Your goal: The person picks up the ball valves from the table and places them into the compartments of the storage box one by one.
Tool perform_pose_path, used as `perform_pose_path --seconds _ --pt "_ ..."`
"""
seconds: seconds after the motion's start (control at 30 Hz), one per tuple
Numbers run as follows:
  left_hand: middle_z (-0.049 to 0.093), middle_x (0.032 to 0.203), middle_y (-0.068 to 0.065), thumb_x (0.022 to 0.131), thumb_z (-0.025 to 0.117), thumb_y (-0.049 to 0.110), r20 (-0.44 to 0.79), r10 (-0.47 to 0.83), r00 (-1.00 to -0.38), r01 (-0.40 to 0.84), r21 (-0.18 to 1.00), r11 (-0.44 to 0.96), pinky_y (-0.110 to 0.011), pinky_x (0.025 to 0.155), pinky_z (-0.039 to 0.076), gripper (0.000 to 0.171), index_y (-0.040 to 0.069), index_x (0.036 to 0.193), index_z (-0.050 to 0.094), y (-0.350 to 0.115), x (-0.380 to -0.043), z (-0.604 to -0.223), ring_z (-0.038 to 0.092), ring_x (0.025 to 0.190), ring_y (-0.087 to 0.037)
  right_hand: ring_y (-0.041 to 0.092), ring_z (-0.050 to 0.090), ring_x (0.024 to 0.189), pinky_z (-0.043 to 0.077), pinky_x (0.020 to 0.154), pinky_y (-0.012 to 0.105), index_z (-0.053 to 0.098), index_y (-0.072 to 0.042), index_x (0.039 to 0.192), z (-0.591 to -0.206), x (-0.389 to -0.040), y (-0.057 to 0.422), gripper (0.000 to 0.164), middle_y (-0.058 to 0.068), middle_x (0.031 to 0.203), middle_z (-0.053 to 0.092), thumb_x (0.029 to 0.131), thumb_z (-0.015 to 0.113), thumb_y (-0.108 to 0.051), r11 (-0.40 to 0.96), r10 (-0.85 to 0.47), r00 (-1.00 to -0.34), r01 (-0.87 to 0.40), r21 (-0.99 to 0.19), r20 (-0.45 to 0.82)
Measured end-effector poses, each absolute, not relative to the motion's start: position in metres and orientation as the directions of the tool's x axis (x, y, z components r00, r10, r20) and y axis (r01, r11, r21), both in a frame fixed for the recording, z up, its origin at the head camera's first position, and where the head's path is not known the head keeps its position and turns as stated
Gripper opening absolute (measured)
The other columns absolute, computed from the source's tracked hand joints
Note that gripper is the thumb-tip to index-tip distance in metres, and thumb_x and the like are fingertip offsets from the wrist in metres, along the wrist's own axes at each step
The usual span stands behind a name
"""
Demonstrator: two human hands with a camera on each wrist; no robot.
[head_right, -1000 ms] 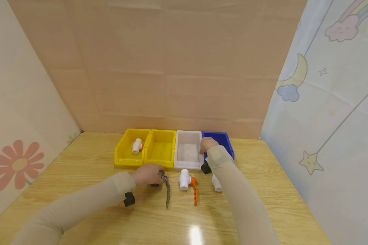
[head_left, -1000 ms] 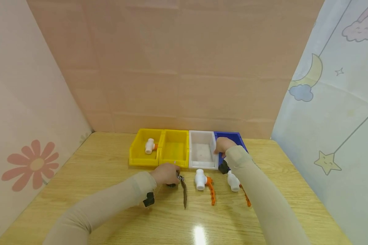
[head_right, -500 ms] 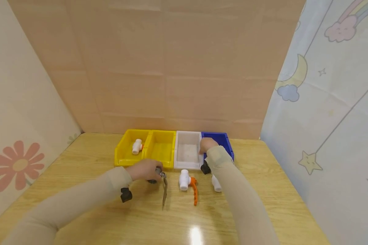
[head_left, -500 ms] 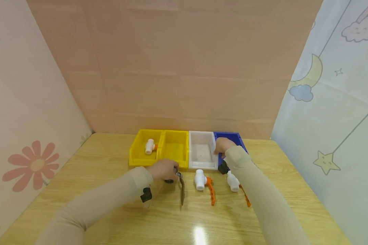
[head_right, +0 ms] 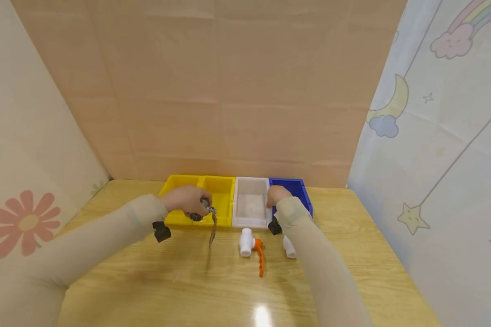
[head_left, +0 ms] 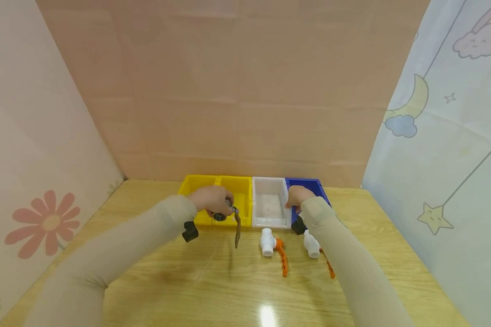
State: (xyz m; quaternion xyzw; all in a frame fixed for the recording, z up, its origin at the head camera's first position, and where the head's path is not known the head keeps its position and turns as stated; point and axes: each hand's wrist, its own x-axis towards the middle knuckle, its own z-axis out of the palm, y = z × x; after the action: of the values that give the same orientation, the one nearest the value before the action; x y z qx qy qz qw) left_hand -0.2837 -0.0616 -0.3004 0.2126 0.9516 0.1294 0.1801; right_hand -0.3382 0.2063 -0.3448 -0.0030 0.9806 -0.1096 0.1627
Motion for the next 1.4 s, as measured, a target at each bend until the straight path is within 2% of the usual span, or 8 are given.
perform_pose_path --seconds 0.1,0.2,0.33,0.63,0.73,0.9,1.1,1.4 --pt "0.061 0.082 -0.005 0.085 0.063 0.022 -0.328 0.452 -0.829 0.333 0.361 0.871 -0.032 0.060 0.052 0.015 0.016 0.099 0.062 -0.063 -0.288 -0.287 0.057 0.061 -0.016 0.018 0.063 0.055 0.046 0.045 0.022 0.063 0.000 0.088 -0.345 -0.338 0.207 0.018 0.012 0.073 0.064 0.082 0.069 -0.017 0.976 -0.038 -0.947 0.033 -0.214 -0.318" --pt "0.060 0.088 -0.006 0.085 0.061 0.023 -0.341 0.451 -0.825 0.325 0.366 0.872 -0.029 0.059 0.052 0.017 0.016 0.102 0.062 -0.064 -0.296 -0.274 0.057 0.063 -0.015 0.018 0.063 0.054 0.046 0.044 0.021 0.063 0.000 0.087 -0.345 -0.338 0.208 0.019 0.014 0.076 0.065 0.082 0.070 -0.016 0.976 -0.046 -0.949 0.024 -0.215 -0.312" --pt "0.059 0.096 -0.007 0.086 0.061 0.024 -0.343 0.437 -0.832 0.310 0.365 0.878 -0.027 0.059 0.052 0.021 0.017 0.105 0.061 -0.065 -0.308 -0.257 0.060 0.067 -0.016 0.016 0.061 0.050 0.046 0.043 0.020 0.063 0.001 0.085 -0.347 -0.338 0.210 0.019 0.013 0.073 0.064 0.081 0.070 -0.016 0.977 -0.071 -0.952 -0.007 -0.211 -0.299" --pt "0.057 0.102 -0.011 0.087 0.058 0.019 -0.346 0.409 -0.844 0.235 0.447 0.863 -0.031 0.071 0.053 0.023 0.012 0.109 0.058 -0.058 -0.330 -0.232 0.061 0.079 -0.019 0.013 0.057 0.046 0.046 0.044 0.021 0.064 0.001 0.087 -0.347 -0.339 0.214 0.020 0.011 0.070 0.063 0.082 0.070 -0.018 0.978 -0.055 -0.949 0.010 -0.206 -0.311" --pt "0.058 0.100 -0.010 0.088 0.058 0.021 -0.331 0.398 -0.855 0.232 0.442 0.866 -0.031 0.071 0.052 0.023 0.012 0.110 0.059 -0.055 -0.338 -0.232 0.060 0.079 -0.020 0.016 0.061 0.050 0.046 0.045 0.021 0.064 0.001 0.087 -0.347 -0.338 0.215 0.020 0.011 0.072 0.063 0.082 0.070 -0.017 0.976 -0.055 -0.950 0.013 -0.215 -0.307" --pt "0.059 0.096 -0.009 0.088 0.060 0.023 -0.296 0.381 -0.876 0.243 0.412 0.878 -0.027 0.060 0.050 0.019 0.014 0.105 0.061 -0.053 -0.357 -0.242 0.057 0.071 -0.018 0.023 0.067 0.063 0.047 0.045 0.021 0.064 0.001 0.086 -0.347 -0.336 0.216 0.019 0.013 0.075 0.064 0.082 0.070 -0.016 0.974 -0.066 -0.951 0.005 -0.228 -0.302" --pt "0.059 0.094 -0.007 0.084 0.065 0.022 -0.262 0.366 -0.893 0.228 0.438 0.870 -0.030 0.062 0.051 0.014 0.016 0.095 0.061 -0.052 -0.386 -0.263 0.055 0.069 -0.017 0.021 0.066 0.059 0.046 0.045 0.020 0.065 0.001 0.086 -0.347 -0.336 0.215 0.020 0.013 0.074 0.065 0.081 0.071 -0.017 0.974 -0.055 -0.952 0.015 -0.228 -0.300" --pt "0.058 0.097 -0.010 0.085 0.064 0.017 -0.228 0.342 -0.912 0.201 0.480 0.854 -0.035 0.069 0.051 0.015 0.012 0.098 0.058 -0.045 -0.381 -0.268 0.056 0.071 -0.020 0.021 0.066 0.060 0.048 0.046 0.021 0.065 0.002 0.089 -0.348 -0.337 0.217 0.021 0.010 0.072 0.062 0.081 0.071 -0.017 0.973 -0.051 -0.951 0.021 -0.231 -0.304"
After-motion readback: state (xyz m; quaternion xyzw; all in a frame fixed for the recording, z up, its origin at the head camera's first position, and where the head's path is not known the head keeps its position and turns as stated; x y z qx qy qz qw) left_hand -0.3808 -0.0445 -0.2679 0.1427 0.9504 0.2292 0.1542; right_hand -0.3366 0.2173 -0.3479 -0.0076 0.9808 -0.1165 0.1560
